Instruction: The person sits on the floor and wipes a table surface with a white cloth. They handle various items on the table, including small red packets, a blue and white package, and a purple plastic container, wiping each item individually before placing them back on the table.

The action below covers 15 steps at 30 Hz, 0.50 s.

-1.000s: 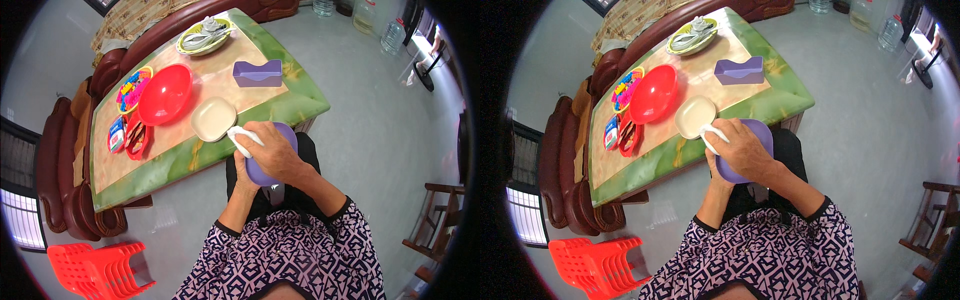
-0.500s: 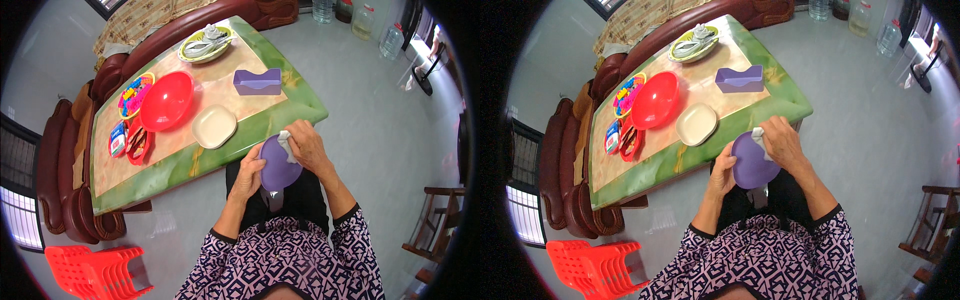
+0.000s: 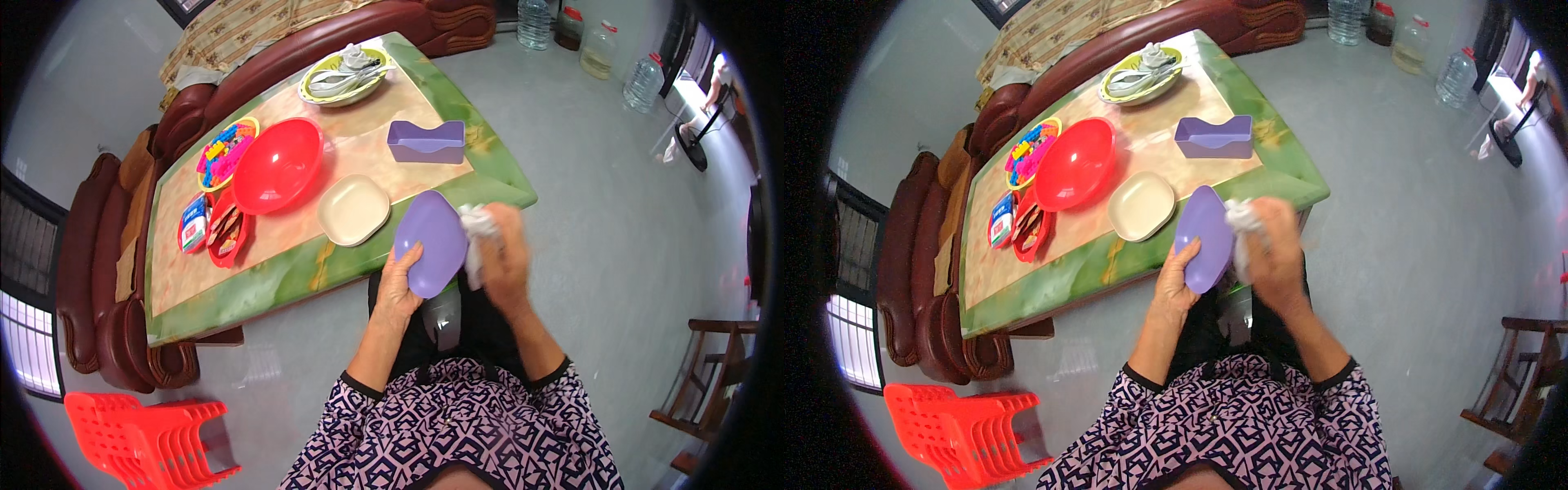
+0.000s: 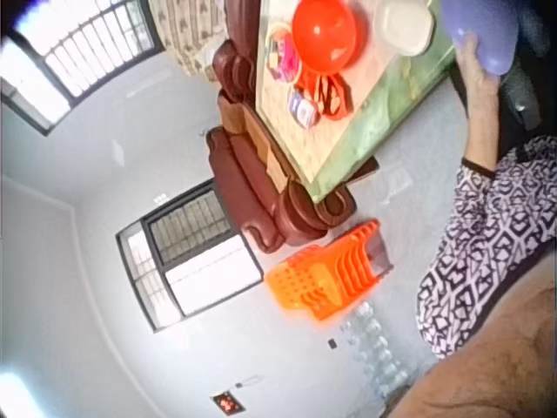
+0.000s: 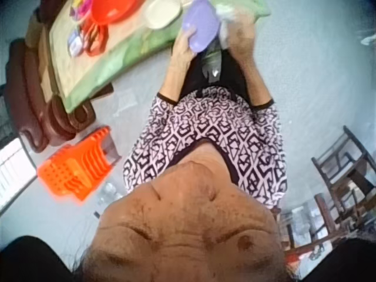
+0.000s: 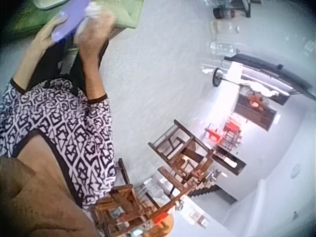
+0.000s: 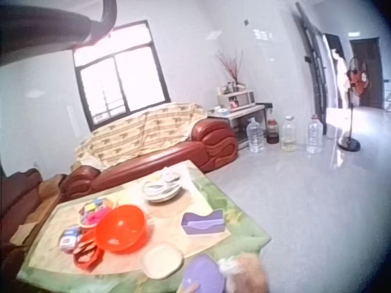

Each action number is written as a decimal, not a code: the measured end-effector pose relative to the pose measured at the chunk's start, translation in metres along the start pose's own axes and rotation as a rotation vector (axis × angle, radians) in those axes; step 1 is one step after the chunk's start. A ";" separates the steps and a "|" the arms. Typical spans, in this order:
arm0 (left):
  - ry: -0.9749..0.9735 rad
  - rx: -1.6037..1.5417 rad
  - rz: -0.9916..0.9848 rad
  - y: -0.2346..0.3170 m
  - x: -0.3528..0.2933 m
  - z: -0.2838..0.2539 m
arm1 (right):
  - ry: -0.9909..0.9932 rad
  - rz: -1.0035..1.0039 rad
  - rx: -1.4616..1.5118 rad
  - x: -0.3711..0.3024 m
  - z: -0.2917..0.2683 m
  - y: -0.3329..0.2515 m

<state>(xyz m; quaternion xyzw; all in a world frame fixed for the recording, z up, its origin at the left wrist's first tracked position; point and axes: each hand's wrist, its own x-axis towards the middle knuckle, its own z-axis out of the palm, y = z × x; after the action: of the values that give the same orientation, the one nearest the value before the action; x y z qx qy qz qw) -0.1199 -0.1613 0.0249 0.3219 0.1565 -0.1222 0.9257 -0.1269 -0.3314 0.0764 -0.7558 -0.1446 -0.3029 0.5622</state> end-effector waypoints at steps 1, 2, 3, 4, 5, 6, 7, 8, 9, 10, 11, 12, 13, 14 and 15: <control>-0.018 0.012 -0.065 -0.003 -0.001 0.005 | -0.048 -0.047 -0.006 -0.007 0.008 -0.008; -0.070 0.011 -0.074 -0.006 -0.001 0.004 | -0.100 -0.093 -0.005 -0.012 0.015 -0.015; -0.123 0.009 -0.081 -0.009 -0.002 0.000 | -0.130 -0.068 0.035 -0.013 0.017 -0.019; -0.175 0.006 -0.091 -0.013 -0.002 -0.001 | -0.149 -0.083 0.045 -0.007 0.015 -0.019; -0.108 0.065 -0.080 -0.013 -0.009 0.009 | -0.163 -0.096 0.061 0.004 0.014 -0.017; -0.106 0.092 -0.107 -0.013 -0.011 0.008 | -0.177 -0.109 0.078 0.014 0.014 -0.014; -0.105 0.118 -0.137 -0.013 -0.014 0.008 | -0.179 -0.152 0.099 0.026 0.014 -0.008; -0.150 0.097 -0.177 -0.014 -0.015 0.006 | -0.243 -0.101 0.195 0.033 0.015 0.000; -0.193 0.078 -0.215 -0.015 -0.016 0.003 | -0.307 -0.049 0.292 0.038 0.018 0.011; -0.273 0.006 -0.254 -0.015 -0.014 -0.008 | -0.376 0.001 0.390 0.040 0.020 0.018; -0.352 -0.067 -0.294 -0.013 -0.012 -0.014 | -0.384 0.097 0.460 0.040 0.022 0.017; -0.415 -0.100 -0.327 -0.012 -0.011 -0.020 | -0.392 0.154 0.467 0.041 0.021 0.016; -0.474 -0.128 -0.362 -0.007 -0.013 -0.018 | -0.398 0.212 0.479 0.040 0.022 0.015; -0.517 -0.115 -0.390 -0.002 -0.016 -0.016 | -0.404 0.271 0.491 0.040 0.022 0.015; -0.475 -0.054 -0.333 0.000 -0.018 -0.011 | -0.398 0.301 0.459 0.040 0.021 0.018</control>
<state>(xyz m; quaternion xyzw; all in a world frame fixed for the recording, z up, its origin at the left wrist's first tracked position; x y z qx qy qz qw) -0.1386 -0.1520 0.0235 0.2294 -0.0106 -0.3403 0.9118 -0.0790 -0.3225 0.0836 -0.6666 -0.2026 -0.0226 0.7170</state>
